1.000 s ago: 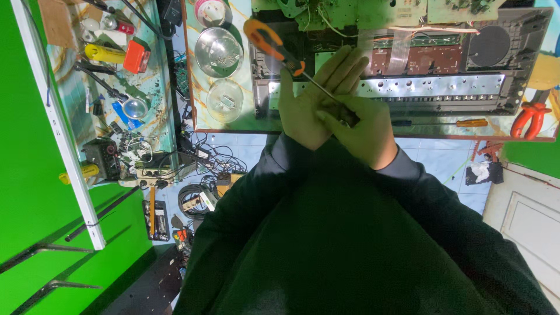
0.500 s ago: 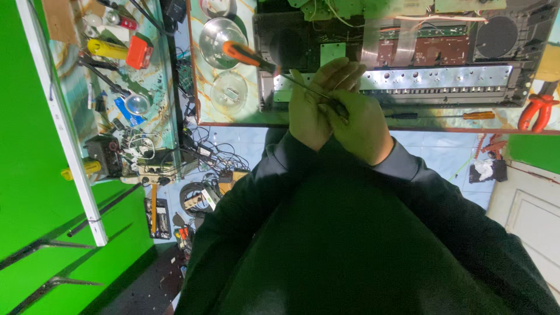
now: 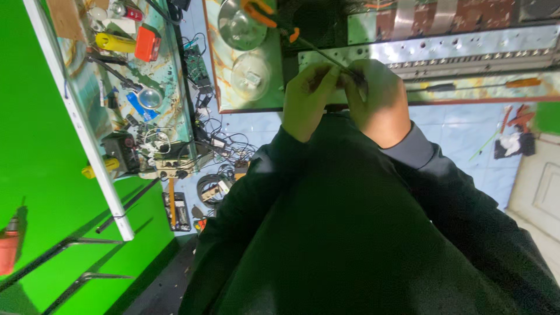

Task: The person works on the internal components of an electronic device, using a screwdriver to remove and reinsert screws on a metal bracket. They also handle a small white plastic component, placing it into a slot on the device's circuit board.

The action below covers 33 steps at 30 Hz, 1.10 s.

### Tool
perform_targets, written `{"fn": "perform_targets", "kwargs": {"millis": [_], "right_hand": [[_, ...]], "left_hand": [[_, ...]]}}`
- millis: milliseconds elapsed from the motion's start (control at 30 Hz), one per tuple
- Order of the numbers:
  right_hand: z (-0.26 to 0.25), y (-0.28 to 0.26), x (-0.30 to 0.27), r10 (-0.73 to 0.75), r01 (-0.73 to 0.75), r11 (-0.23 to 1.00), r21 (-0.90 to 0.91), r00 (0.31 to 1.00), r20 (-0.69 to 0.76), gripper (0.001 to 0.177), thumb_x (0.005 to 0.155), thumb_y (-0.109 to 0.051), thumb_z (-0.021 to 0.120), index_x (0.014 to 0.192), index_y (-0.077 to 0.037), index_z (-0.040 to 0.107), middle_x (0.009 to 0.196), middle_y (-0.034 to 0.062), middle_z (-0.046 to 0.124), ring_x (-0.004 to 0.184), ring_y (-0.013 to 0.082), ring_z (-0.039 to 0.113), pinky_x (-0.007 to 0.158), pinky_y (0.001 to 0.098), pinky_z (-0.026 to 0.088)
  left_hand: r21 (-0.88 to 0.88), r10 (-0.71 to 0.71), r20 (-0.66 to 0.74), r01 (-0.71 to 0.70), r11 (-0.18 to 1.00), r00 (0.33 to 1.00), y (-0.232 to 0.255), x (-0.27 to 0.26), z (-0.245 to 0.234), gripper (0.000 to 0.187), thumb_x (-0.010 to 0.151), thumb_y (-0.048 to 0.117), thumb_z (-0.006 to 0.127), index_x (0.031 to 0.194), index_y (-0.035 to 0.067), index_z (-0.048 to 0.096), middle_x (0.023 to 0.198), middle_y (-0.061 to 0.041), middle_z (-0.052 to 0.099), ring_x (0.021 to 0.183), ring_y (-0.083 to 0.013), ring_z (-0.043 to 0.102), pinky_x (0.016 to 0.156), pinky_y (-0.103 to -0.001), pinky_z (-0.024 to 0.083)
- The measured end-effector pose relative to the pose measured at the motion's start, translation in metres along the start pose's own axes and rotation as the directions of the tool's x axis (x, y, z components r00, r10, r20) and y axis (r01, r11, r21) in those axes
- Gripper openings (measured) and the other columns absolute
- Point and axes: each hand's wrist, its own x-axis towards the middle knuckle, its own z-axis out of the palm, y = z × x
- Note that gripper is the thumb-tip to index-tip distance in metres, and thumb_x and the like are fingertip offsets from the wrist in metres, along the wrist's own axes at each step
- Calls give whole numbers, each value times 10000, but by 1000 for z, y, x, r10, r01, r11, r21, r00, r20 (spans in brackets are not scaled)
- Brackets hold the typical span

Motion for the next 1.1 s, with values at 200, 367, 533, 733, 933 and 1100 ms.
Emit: {"fn": "perform_targets", "kwargs": {"millis": [200, 367, 533, 733, 933, 1100], "right_hand": [[35, -43, -11, 40, -39, 998, 44, 999, -18, 144, 999, 25, 726, 1120, 42, 650, 1030, 204, 694, 852, 348, 721, 708, 389, 564], [59, -70, -25, 83, -84, 997, 1, 995, -59, 160, 954, 35, 704, 1114, 32, 693, 1008, 197, 727, 789, 348, 712, 684, 397, 556], [79, -86, -47, 148, -149, 989, -6, 985, -82, 180, 900, 5, 701, 1080, 8, 705, 950, 195, 718, 808, 355, 713, 712, 401, 568], [97, -60, -76, 294, -295, 948, 115, 955, 28, 88, 889, -17, 729, 959, 6, 680, 862, 164, 723, 738, 276, 739, 678, 357, 571], [116, 10, -93, 318, -322, 939, 122, 947, 52, 93, 906, -11, 723, 973, 2, 659, 902, 155, 734, 766, 255, 749, 698, 345, 580], [148, 62, -92, 273, -273, 962, -16, 959, 76, 61, 888, 8, 716, 943, 6, 690, 822, 222, 694, 760, 389, 706, 699, 415, 562]], "left_hand": [[-43, -44, 90, 48, 998, 995, 23, -26, -48, 216, 1021, 151, 641, 1102, -48, 668, 1031, -85, 740, 953, -132, 720, 854, -295, 602], [317, -78, -17, 80, 945, 997, 34, -47, -69, 283, 1047, 224, 624, 1099, -39, 715, 939, -118, 743, 833, -142, 667, 733, -274, 529], [268, 222, 4, -215, 939, 975, 38, -66, -80, 382, 1174, 288, 426, 1074, -5, 650, 1026, -74, 689, 970, -139, 643, 881, -288, 527], [-111, 146, -82, -155, 982, 986, 41, -64, -111, 317, 1194, 307, 422, 1005, 76, 530, 823, 20, 447, 717, -101, 449, 694, -310, 508], [304, 111, 162, -156, 940, 981, -11, -44, -147, 319, 1143, 290, 491, 981, 31, 580, 816, 6, 516, 743, -101, 462, 685, -291, 415], [468, 21, 151, -90, 879, 988, -55, -41, -156, 393, 1100, 301, 528, 851, 13, 621, 733, -6, 573, 719, -78, 507, 669, -282, 423]]}}
